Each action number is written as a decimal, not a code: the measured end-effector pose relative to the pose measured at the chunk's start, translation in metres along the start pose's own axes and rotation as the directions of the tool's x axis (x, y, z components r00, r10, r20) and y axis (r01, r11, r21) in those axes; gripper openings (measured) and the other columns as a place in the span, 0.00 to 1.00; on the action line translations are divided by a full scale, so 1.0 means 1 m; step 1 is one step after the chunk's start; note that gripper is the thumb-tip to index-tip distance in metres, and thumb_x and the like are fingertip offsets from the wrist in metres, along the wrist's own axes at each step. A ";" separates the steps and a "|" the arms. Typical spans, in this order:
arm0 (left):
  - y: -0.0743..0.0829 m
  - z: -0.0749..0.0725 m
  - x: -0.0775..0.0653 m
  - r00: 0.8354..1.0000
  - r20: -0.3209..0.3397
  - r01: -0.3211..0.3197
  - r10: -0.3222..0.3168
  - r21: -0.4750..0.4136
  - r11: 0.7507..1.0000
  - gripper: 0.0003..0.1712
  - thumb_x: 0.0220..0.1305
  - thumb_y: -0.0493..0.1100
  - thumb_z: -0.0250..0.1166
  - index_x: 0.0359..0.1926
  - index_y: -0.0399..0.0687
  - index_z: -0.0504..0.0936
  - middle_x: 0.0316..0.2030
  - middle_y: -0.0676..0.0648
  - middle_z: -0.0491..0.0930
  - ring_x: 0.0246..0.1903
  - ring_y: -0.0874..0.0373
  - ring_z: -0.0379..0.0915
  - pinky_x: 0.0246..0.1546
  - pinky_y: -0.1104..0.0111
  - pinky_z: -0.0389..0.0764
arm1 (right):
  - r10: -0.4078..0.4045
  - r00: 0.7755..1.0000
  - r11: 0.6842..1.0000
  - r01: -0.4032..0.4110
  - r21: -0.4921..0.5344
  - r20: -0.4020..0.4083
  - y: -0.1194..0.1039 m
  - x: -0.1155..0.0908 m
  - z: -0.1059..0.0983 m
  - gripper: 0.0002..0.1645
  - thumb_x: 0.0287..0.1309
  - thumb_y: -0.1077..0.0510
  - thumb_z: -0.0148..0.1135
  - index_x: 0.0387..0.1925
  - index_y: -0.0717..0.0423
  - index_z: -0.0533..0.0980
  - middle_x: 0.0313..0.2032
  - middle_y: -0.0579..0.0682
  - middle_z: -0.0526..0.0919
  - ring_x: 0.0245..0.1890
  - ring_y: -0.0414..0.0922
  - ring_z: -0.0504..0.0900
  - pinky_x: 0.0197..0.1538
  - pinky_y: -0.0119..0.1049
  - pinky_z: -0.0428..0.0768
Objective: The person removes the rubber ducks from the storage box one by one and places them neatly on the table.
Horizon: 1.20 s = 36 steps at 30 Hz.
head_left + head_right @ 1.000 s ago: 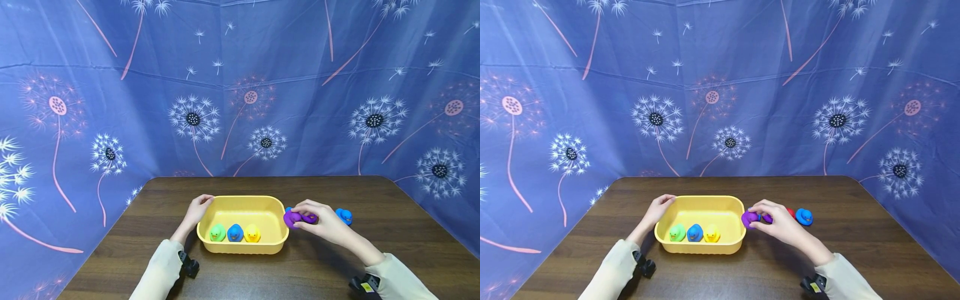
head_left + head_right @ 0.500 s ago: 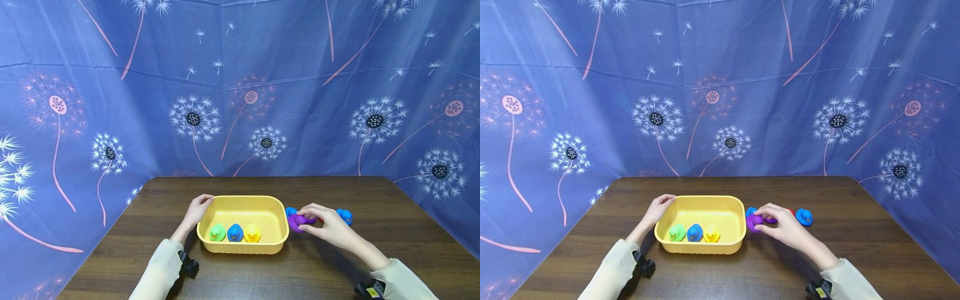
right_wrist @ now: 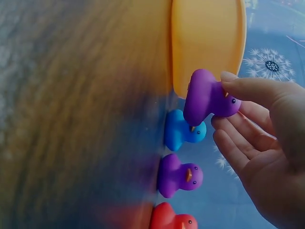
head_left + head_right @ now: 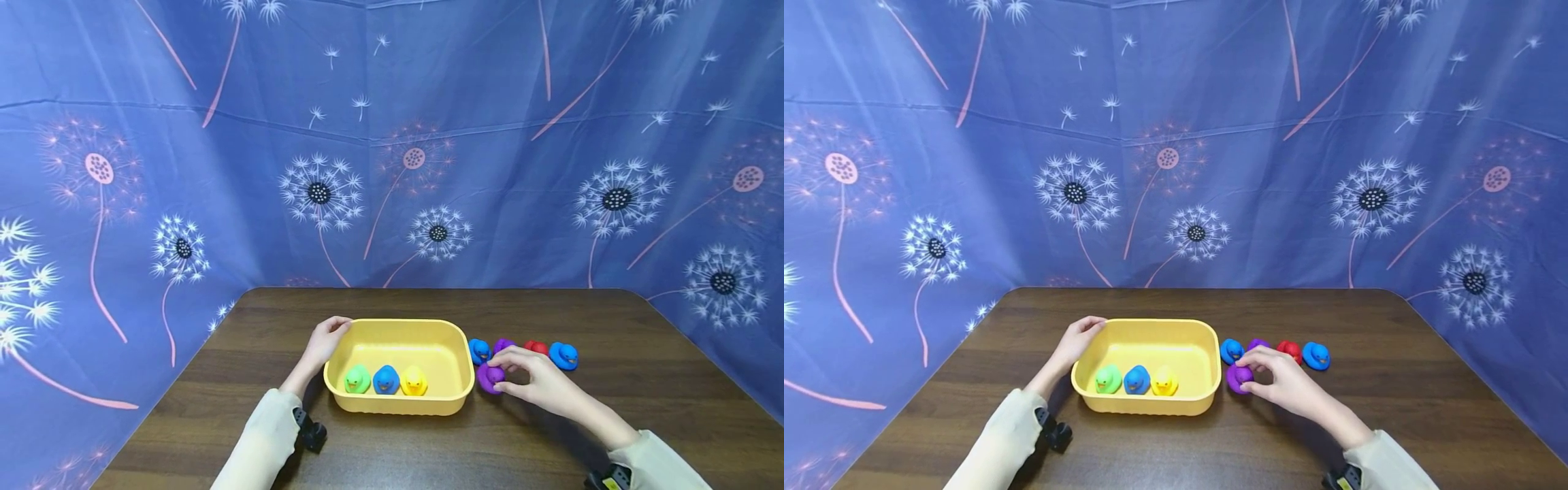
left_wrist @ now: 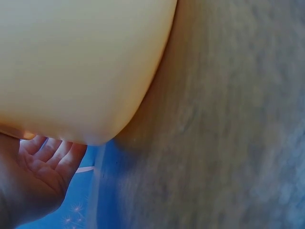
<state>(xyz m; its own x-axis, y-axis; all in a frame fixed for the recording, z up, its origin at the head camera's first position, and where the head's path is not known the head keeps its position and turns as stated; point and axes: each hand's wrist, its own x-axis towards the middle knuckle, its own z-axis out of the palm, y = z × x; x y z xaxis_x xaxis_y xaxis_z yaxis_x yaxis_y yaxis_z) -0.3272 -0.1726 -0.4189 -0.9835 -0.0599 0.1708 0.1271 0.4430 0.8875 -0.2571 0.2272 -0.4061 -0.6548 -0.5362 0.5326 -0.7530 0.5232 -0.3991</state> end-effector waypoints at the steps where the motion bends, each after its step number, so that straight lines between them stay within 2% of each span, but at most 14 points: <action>1: 0.000 0.000 0.000 1.000 -0.001 -0.001 0.001 0.000 1.000 0.15 0.67 0.43 0.55 0.47 0.38 0.80 0.42 0.41 0.81 0.43 0.52 0.75 0.41 0.68 0.73 | -0.007 1.000 1.000 0.007 0.001 0.003 0.001 0.000 0.001 0.19 0.43 0.61 0.73 0.40 0.54 0.79 0.38 0.43 0.83 0.36 0.35 0.79 0.39 0.33 0.79; 17: -0.002 0.002 0.001 1.000 -0.005 0.000 0.000 -0.010 1.000 0.14 0.67 0.43 0.56 0.46 0.39 0.81 0.39 0.42 0.81 0.40 0.53 0.75 0.38 0.70 0.73 | -0.037 0.997 0.998 0.034 0.044 0.060 0.006 -0.002 0.010 0.20 0.41 0.64 0.73 0.40 0.55 0.79 0.37 0.46 0.82 0.35 0.35 0.80 0.38 0.32 0.79; 29: 0.001 0.001 0.000 1.000 0.000 -0.014 0.014 0.004 1.000 0.14 0.67 0.43 0.56 0.46 0.38 0.80 0.40 0.41 0.81 0.41 0.52 0.75 0.38 0.68 0.73 | 0.067 0.989 0.994 -0.078 0.082 0.129 0.005 -0.001 0.012 0.20 0.43 0.60 0.73 0.41 0.54 0.78 0.38 0.44 0.82 0.37 0.35 0.80 0.41 0.32 0.80; 36: 0.001 0.000 0.000 1.000 -0.006 -0.012 0.012 -0.003 1.000 0.14 0.67 0.43 0.56 0.46 0.38 0.80 0.40 0.41 0.81 0.41 0.52 0.76 0.39 0.68 0.74 | 0.053 0.990 0.991 -0.069 0.112 0.133 0.003 0.001 0.010 0.21 0.45 0.57 0.73 0.43 0.56 0.78 0.38 0.48 0.83 0.37 0.37 0.80 0.41 0.34 0.81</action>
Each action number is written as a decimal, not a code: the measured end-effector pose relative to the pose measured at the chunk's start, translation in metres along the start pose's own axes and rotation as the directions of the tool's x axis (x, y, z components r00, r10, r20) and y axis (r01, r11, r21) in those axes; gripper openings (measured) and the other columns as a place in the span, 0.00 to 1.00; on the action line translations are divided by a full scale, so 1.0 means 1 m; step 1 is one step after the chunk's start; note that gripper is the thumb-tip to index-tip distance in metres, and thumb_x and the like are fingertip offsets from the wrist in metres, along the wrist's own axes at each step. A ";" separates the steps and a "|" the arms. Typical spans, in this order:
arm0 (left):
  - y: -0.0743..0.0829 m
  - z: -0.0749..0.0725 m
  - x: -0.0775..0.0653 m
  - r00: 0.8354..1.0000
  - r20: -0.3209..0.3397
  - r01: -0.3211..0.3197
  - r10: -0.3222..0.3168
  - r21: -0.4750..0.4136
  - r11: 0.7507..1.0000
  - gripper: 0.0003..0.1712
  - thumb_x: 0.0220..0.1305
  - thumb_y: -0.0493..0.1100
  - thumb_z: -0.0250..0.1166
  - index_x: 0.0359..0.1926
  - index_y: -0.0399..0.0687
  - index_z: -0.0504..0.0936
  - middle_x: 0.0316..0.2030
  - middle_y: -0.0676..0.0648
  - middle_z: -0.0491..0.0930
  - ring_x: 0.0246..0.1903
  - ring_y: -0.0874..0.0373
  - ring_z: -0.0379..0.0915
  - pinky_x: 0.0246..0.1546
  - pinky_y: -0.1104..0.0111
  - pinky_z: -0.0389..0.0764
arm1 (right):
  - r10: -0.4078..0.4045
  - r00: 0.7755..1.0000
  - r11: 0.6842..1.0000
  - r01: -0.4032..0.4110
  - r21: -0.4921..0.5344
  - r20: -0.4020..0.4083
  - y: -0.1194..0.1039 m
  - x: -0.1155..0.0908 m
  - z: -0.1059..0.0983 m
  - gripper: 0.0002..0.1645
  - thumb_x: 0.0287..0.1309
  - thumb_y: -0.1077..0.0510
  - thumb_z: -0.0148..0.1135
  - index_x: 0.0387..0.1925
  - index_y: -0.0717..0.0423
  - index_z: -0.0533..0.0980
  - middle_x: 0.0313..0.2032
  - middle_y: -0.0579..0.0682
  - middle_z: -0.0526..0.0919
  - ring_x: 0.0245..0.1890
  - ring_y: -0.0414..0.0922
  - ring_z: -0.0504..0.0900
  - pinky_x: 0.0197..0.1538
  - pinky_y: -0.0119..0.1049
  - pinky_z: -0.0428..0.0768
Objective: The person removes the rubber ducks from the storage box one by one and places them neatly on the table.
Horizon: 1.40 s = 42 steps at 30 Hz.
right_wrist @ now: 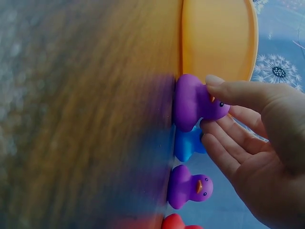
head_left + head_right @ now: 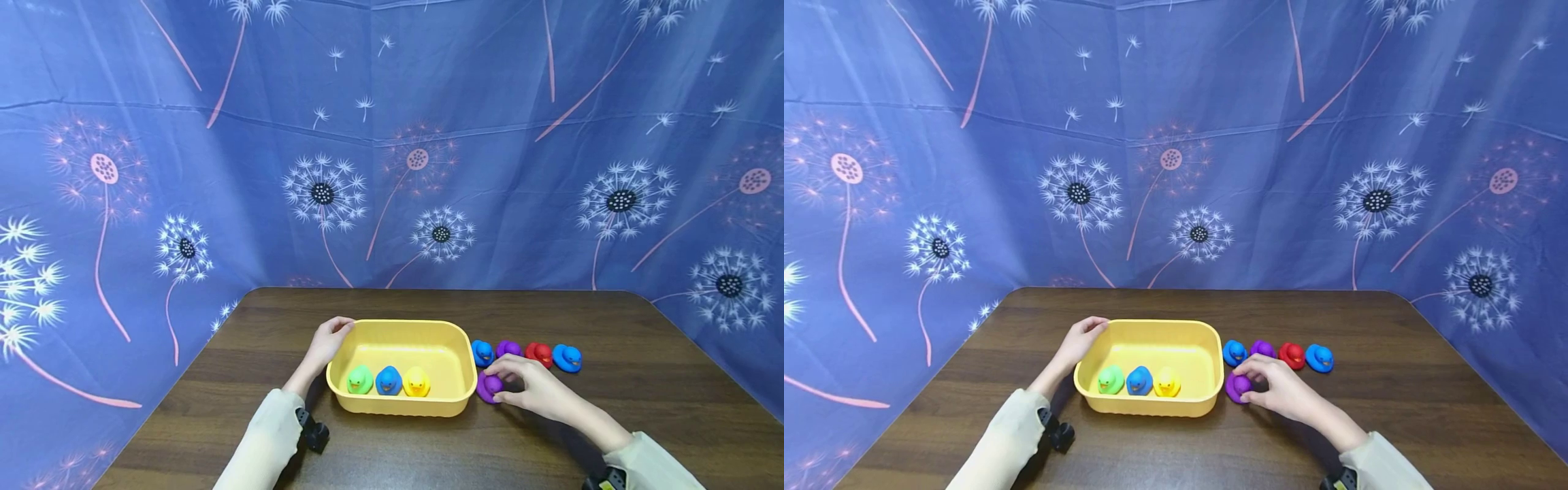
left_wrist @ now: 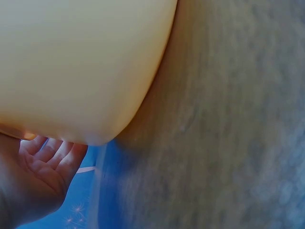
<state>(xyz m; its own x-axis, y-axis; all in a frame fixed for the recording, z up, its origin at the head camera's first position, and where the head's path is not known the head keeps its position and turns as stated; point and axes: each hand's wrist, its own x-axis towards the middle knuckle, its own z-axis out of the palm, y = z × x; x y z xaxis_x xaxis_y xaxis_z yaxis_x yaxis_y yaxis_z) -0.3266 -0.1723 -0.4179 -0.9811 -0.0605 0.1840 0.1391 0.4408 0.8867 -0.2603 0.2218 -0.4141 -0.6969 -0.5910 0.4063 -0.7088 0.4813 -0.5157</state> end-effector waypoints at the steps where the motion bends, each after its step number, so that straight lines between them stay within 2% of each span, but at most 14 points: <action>1: 0.000 0.000 0.000 1.000 -0.001 0.001 -0.001 0.000 1.000 0.14 0.67 0.43 0.56 0.46 0.38 0.81 0.40 0.41 0.81 0.41 0.52 0.76 0.39 0.68 0.74 | -0.002 1.000 1.000 0.002 0.005 0.002 0.000 0.000 0.000 0.21 0.45 0.56 0.73 0.43 0.57 0.78 0.38 0.49 0.83 0.37 0.38 0.80 0.41 0.35 0.81; 6: 0.000 0.000 0.000 1.000 -0.001 0.003 -0.003 0.004 1.000 0.14 0.67 0.43 0.56 0.46 0.38 0.80 0.40 0.42 0.81 0.41 0.52 0.76 0.39 0.68 0.74 | -0.014 1.000 1.000 0.014 0.005 -0.002 -0.001 -0.001 -0.001 0.22 0.46 0.55 0.72 0.44 0.58 0.78 0.38 0.49 0.83 0.37 0.38 0.80 0.41 0.35 0.80; 13: 0.000 0.000 0.000 1.000 0.000 0.009 -0.009 0.001 1.000 0.14 0.67 0.43 0.55 0.46 0.39 0.80 0.40 0.42 0.81 0.41 0.52 0.75 0.39 0.68 0.74 | -0.058 0.996 0.997 0.053 -0.061 -0.066 0.001 0.001 -0.003 0.21 0.46 0.56 0.72 0.43 0.59 0.79 0.37 0.48 0.84 0.36 0.41 0.82 0.41 0.35 0.80; 19: 0.000 0.000 0.000 1.000 0.002 0.010 -0.010 0.006 1.000 0.15 0.67 0.43 0.55 0.47 0.38 0.80 0.40 0.41 0.81 0.41 0.52 0.75 0.39 0.67 0.74 | -0.040 0.997 0.997 0.036 -0.069 -0.069 -0.004 0.003 -0.009 0.22 0.49 0.54 0.70 0.45 0.60 0.78 0.40 0.50 0.84 0.39 0.45 0.81 0.44 0.35 0.79; 23: -0.001 0.001 0.000 1.000 -0.001 0.010 -0.010 0.013 1.000 0.15 0.67 0.43 0.55 0.47 0.39 0.80 0.40 0.42 0.81 0.40 0.53 0.75 0.39 0.68 0.74 | -0.062 0.993 0.996 0.055 -0.077 -0.100 -0.008 0.007 -0.010 0.21 0.49 0.56 0.70 0.46 0.58 0.78 0.41 0.50 0.83 0.42 0.42 0.81 0.46 0.31 0.78; 28: -0.001 0.000 -0.001 1.000 -0.003 0.001 -0.001 0.013 1.000 0.15 0.67 0.43 0.55 0.46 0.37 0.80 0.39 0.40 0.81 0.39 0.53 0.75 0.38 0.68 0.73 | -0.083 0.987 0.994 0.071 -0.087 -0.140 -0.014 0.015 -0.009 0.22 0.48 0.55 0.71 0.47 0.51 0.78 0.42 0.47 0.83 0.44 0.37 0.81 0.48 0.25 0.76; 34: -0.002 0.000 -0.001 1.000 -0.005 0.000 0.000 0.010 1.000 0.15 0.67 0.43 0.55 0.46 0.37 0.80 0.39 0.40 0.81 0.39 0.53 0.75 0.38 0.69 0.73 | -0.106 0.983 0.993 0.096 -0.073 -0.149 -0.022 0.027 -0.005 0.24 0.47 0.54 0.72 0.47 0.54 0.78 0.43 0.45 0.83 0.43 0.40 0.81 0.47 0.30 0.78; 42: -0.001 0.000 0.000 1.000 -0.002 0.001 -0.001 0.009 1.000 0.15 0.67 0.43 0.56 0.46 0.37 0.80 0.41 0.40 0.81 0.41 0.51 0.75 0.39 0.68 0.73 | -0.150 0.978 0.988 0.142 -0.063 -0.145 -0.031 0.041 0.002 0.21 0.49 0.54 0.70 0.47 0.48 0.78 0.42 0.45 0.83 0.42 0.42 0.81 0.45 0.33 0.79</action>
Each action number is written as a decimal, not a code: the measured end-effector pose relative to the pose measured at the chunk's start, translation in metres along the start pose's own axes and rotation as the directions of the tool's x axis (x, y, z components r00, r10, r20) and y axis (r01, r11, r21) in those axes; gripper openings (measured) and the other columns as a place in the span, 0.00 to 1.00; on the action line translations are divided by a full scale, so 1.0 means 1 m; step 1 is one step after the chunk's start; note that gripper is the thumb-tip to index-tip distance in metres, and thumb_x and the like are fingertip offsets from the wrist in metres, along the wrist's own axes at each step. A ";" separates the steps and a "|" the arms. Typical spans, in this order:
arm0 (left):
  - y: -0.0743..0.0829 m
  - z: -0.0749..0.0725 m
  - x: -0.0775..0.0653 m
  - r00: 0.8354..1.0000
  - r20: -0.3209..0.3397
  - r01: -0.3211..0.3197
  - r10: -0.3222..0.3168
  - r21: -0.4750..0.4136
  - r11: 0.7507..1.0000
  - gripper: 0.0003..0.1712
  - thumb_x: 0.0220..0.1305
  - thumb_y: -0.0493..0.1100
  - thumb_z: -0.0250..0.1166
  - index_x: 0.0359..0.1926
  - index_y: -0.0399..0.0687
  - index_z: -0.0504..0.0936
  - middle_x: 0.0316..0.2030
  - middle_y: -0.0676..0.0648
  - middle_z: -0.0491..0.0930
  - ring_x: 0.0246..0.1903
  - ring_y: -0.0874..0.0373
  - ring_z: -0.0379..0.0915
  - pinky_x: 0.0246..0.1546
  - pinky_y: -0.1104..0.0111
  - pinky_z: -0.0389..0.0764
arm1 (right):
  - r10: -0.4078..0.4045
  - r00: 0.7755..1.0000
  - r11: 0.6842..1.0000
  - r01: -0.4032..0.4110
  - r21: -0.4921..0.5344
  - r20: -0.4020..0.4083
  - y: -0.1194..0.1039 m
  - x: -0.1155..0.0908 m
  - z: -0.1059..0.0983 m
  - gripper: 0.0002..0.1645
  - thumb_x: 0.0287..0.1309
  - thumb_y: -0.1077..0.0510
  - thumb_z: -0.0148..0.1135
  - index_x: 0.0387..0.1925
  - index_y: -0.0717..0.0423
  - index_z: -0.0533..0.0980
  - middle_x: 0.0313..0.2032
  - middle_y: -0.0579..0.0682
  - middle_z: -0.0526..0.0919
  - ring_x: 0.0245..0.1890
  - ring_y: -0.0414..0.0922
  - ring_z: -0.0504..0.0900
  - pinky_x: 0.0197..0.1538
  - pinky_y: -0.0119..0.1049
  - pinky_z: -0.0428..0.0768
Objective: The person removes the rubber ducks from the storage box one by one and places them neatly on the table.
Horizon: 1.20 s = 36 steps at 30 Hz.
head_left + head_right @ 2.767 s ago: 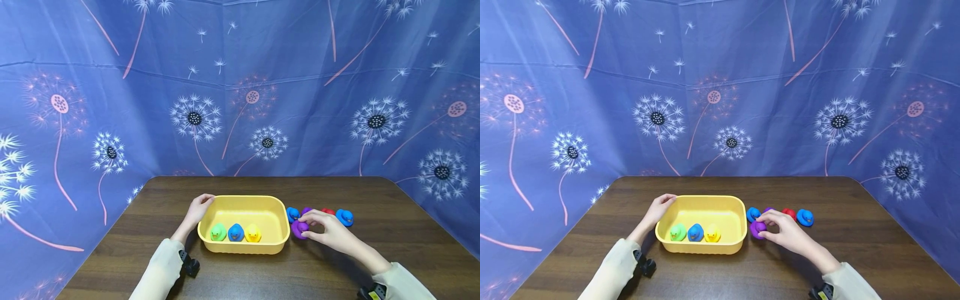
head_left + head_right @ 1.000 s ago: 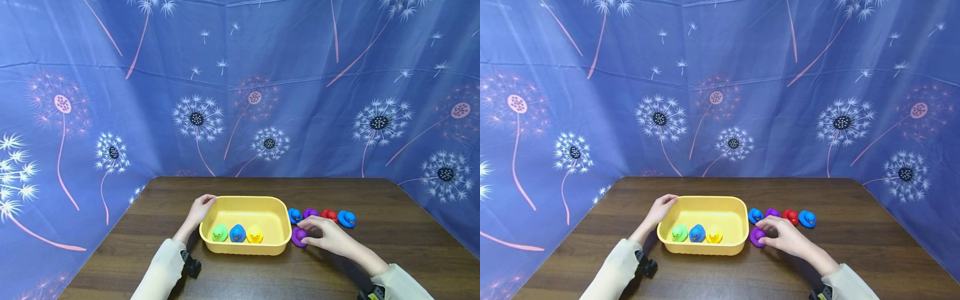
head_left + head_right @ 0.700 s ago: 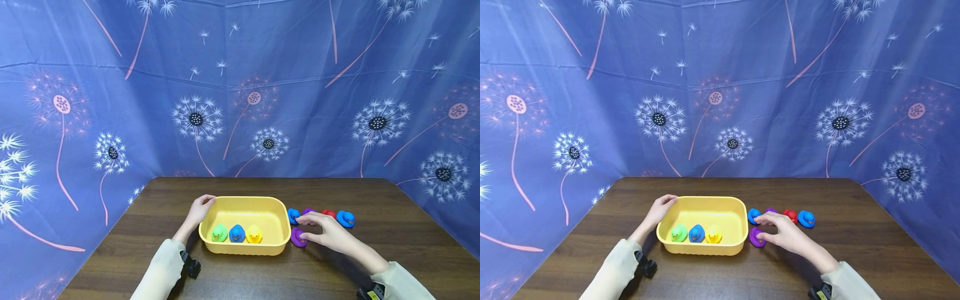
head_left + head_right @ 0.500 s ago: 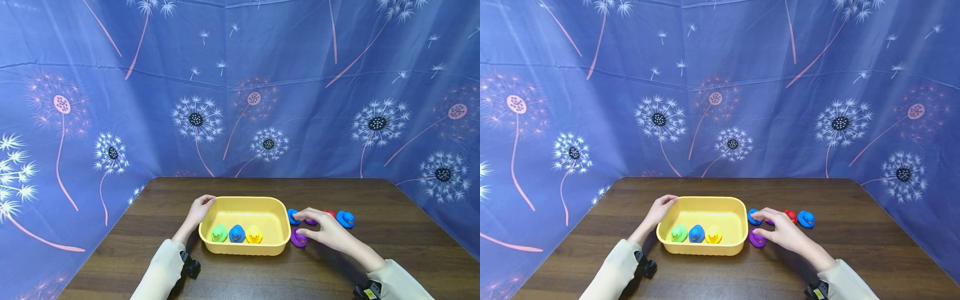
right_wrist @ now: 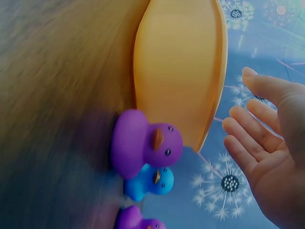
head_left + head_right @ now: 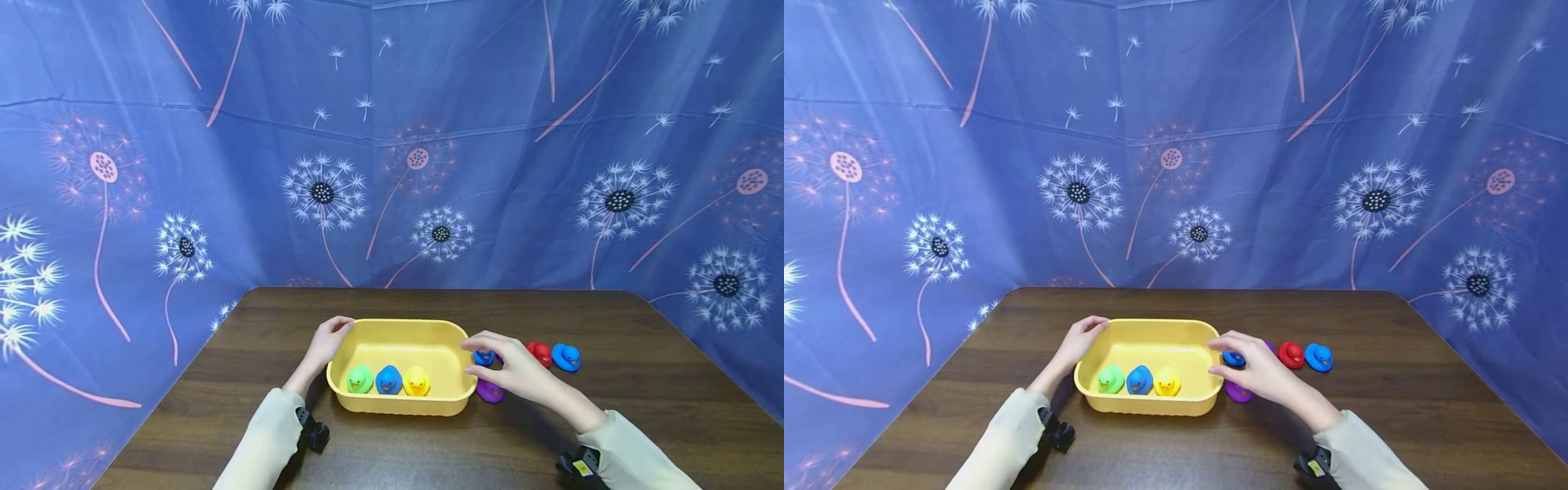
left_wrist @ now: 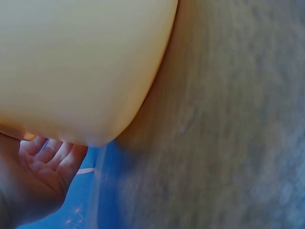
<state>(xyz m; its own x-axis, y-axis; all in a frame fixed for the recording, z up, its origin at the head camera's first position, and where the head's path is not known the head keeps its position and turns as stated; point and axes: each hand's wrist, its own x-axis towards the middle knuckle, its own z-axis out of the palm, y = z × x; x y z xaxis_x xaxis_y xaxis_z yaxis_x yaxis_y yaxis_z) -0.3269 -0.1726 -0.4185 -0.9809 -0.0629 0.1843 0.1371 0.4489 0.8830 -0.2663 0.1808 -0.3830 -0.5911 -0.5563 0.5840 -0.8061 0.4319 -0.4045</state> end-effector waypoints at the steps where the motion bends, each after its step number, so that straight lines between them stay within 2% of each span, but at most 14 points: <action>1: 0.000 0.000 0.000 1.000 -0.002 0.000 0.000 0.000 1.000 0.15 0.67 0.43 0.56 0.46 0.37 0.80 0.41 0.40 0.81 0.41 0.51 0.75 0.39 0.68 0.73 | -0.001 1.000 1.000 0.001 0.002 0.006 -0.001 0.002 0.001 0.21 0.49 0.54 0.70 0.47 0.49 0.78 0.43 0.45 0.83 0.42 0.42 0.81 0.45 0.34 0.79; 7: 0.002 0.000 0.000 1.000 0.001 0.004 -0.004 -0.004 1.000 0.15 0.67 0.43 0.56 0.46 0.38 0.80 0.41 0.41 0.81 0.41 0.52 0.75 0.39 0.68 0.73 | 0.052 0.996 0.999 -0.052 -0.001 0.068 -0.007 0.010 0.010 0.22 0.50 0.50 0.69 0.47 0.52 0.78 0.44 0.47 0.83 0.43 0.43 0.81 0.47 0.37 0.79; 11: 0.002 0.001 0.001 1.000 0.005 0.008 -0.008 -0.007 1.000 0.15 0.67 0.44 0.56 0.46 0.38 0.80 0.41 0.41 0.81 0.41 0.52 0.75 0.39 0.68 0.73 | 0.059 0.993 0.998 -0.058 -0.006 0.100 -0.008 0.013 0.017 0.23 0.50 0.48 0.68 0.47 0.54 0.78 0.44 0.46 0.83 0.43 0.43 0.80 0.46 0.38 0.79; 20: 0.000 0.001 0.001 1.000 -0.008 0.004 -0.004 -0.014 1.000 0.14 0.67 0.43 0.56 0.45 0.38 0.81 0.39 0.41 0.81 0.39 0.53 0.75 0.37 0.69 0.73 | -0.052 0.994 0.998 0.050 0.031 0.097 -0.011 0.022 0.033 0.21 0.51 0.53 0.69 0.47 0.56 0.79 0.43 0.49 0.84 0.41 0.44 0.80 0.45 0.37 0.78; 25: 0.001 0.000 0.001 1.000 -0.002 0.014 -0.014 -0.001 1.000 0.15 0.67 0.44 0.56 0.46 0.39 0.80 0.41 0.42 0.81 0.40 0.53 0.75 0.40 0.67 0.74 | -0.054 0.989 0.997 0.046 0.061 0.135 -0.014 0.028 0.040 0.23 0.51 0.53 0.68 0.48 0.59 0.78 0.44 0.50 0.83 0.42 0.44 0.79 0.46 0.38 0.78; 32: 0.002 0.000 0.001 1.000 -0.004 0.018 -0.018 0.003 1.000 0.15 0.67 0.44 0.56 0.46 0.38 0.81 0.41 0.41 0.81 0.41 0.52 0.75 0.40 0.67 0.73 | -0.028 0.981 0.997 0.013 0.081 0.194 -0.016 0.037 0.050 0.23 0.51 0.51 0.69 0.49 0.55 0.78 0.43 0.51 0.82 0.41 0.44 0.78 0.46 0.37 0.78; 36: 0.001 0.000 0.002 1.000 -0.002 0.014 -0.014 0.005 1.000 0.15 0.67 0.44 0.56 0.47 0.38 0.80 0.41 0.41 0.81 0.41 0.52 0.75 0.40 0.68 0.73 | -0.049 0.978 0.995 0.029 0.099 0.202 -0.016 0.041 0.057 0.22 0.51 0.51 0.69 0.48 0.55 0.78 0.42 0.51 0.83 0.40 0.45 0.78 0.44 0.38 0.78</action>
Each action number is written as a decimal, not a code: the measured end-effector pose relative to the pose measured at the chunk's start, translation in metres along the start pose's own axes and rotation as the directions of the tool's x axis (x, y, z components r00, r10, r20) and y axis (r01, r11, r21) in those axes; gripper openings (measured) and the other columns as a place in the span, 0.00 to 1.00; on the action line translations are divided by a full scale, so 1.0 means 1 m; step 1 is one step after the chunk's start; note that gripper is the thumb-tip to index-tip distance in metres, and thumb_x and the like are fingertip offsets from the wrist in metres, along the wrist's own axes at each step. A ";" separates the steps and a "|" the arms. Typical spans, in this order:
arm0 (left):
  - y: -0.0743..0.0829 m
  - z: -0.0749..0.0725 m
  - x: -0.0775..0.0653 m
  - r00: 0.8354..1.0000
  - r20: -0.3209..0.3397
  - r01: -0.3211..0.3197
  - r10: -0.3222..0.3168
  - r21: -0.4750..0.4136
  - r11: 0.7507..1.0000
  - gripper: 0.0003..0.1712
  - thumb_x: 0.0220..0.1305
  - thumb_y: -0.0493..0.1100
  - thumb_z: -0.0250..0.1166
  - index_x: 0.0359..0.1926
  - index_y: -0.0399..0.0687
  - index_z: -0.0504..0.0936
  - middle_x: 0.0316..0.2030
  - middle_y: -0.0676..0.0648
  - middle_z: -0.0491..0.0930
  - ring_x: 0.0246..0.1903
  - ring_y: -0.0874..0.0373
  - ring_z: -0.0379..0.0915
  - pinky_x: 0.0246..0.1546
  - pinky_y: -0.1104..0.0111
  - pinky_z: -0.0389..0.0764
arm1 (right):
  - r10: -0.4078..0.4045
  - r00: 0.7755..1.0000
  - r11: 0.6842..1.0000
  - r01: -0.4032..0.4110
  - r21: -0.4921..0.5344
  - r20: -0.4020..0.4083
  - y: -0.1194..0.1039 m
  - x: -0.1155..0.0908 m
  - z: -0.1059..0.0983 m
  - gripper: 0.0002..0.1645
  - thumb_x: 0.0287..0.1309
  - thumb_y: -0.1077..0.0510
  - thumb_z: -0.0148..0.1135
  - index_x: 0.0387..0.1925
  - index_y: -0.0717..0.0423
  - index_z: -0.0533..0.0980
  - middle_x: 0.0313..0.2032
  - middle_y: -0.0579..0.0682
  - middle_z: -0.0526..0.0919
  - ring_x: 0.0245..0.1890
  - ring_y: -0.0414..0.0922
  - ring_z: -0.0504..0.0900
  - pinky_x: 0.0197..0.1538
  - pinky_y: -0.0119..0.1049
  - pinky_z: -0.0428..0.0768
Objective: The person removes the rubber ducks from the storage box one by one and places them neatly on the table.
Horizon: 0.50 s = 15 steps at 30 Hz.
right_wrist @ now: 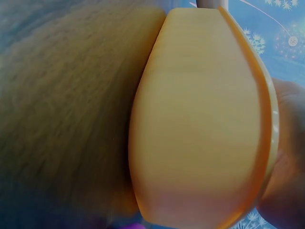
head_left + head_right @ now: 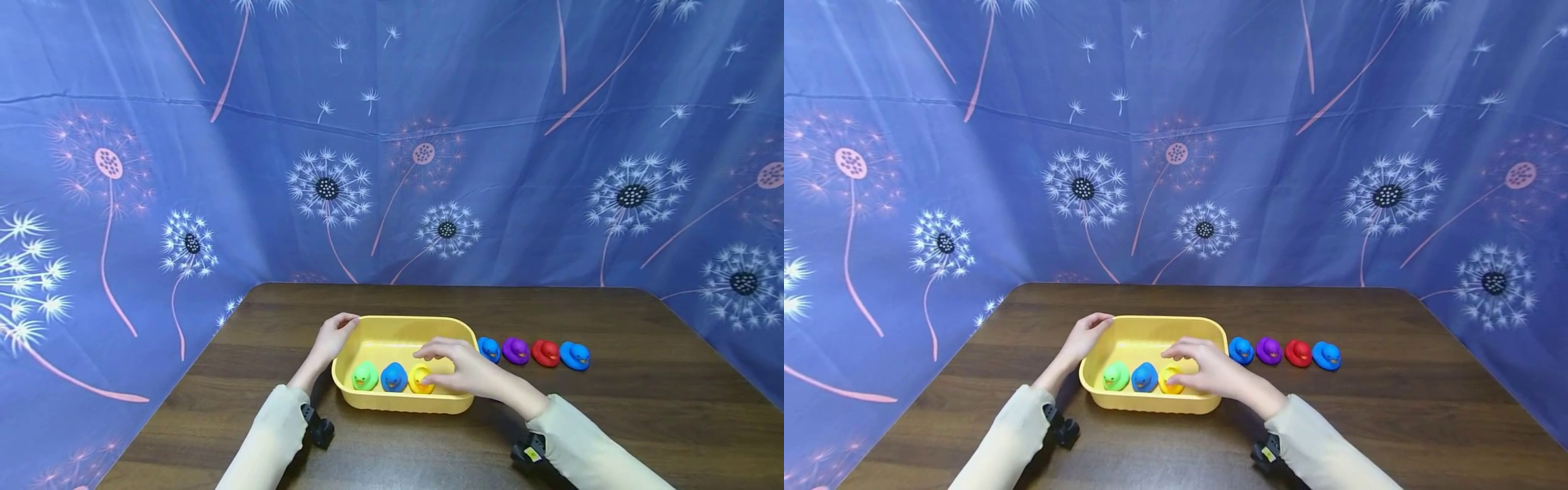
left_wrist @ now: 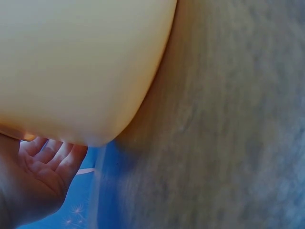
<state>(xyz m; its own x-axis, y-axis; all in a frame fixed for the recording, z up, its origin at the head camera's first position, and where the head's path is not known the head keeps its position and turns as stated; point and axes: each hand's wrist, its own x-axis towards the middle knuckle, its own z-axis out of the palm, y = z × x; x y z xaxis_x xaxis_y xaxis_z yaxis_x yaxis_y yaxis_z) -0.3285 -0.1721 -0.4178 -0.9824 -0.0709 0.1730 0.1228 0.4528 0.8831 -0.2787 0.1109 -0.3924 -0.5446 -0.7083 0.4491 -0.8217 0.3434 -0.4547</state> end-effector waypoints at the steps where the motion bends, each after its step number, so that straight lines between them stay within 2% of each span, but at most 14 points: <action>1: 0.000 0.000 0.000 1.000 0.001 -0.002 0.002 0.000 1.000 0.15 0.67 0.43 0.56 0.47 0.38 0.80 0.41 0.41 0.81 0.41 0.52 0.75 0.40 0.68 0.73 | -0.005 1.000 1.000 0.005 0.002 -0.001 0.000 0.001 0.001 0.22 0.51 0.51 0.69 0.47 0.55 0.78 0.41 0.51 0.83 0.39 0.46 0.78 0.44 0.39 0.78; 9: 0.001 0.000 0.000 1.000 0.005 -0.009 0.009 -0.001 1.000 0.15 0.67 0.43 0.55 0.47 0.37 0.80 0.41 0.40 0.81 0.41 0.51 0.75 0.40 0.67 0.74 | -0.003 1.000 1.000 0.003 -0.002 0.003 0.001 0.004 0.007 0.21 0.49 0.55 0.70 0.46 0.57 0.79 0.40 0.51 0.82 0.38 0.46 0.79 0.43 0.38 0.78; 15: 0.002 -0.001 -0.001 1.000 0.013 0.004 -0.004 -0.007 1.000 0.15 0.67 0.43 0.55 0.47 0.39 0.80 0.42 0.41 0.81 0.42 0.51 0.75 0.40 0.67 0.74 | 0.038 0.999 0.999 -0.038 0.005 0.033 0.002 0.005 0.009 0.22 0.50 0.55 0.70 0.46 0.60 0.79 0.40 0.52 0.83 0.39 0.46 0.80 0.43 0.37 0.79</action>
<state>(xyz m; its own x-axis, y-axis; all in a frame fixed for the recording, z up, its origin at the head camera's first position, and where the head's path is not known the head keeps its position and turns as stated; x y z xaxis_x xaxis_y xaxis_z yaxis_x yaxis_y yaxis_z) -0.3272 -0.1719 -0.4159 -0.9846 -0.0616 0.1636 0.1195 0.4462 0.8869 -0.2811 0.1026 -0.3980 -0.5692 -0.7148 0.4062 -0.7997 0.3668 -0.4753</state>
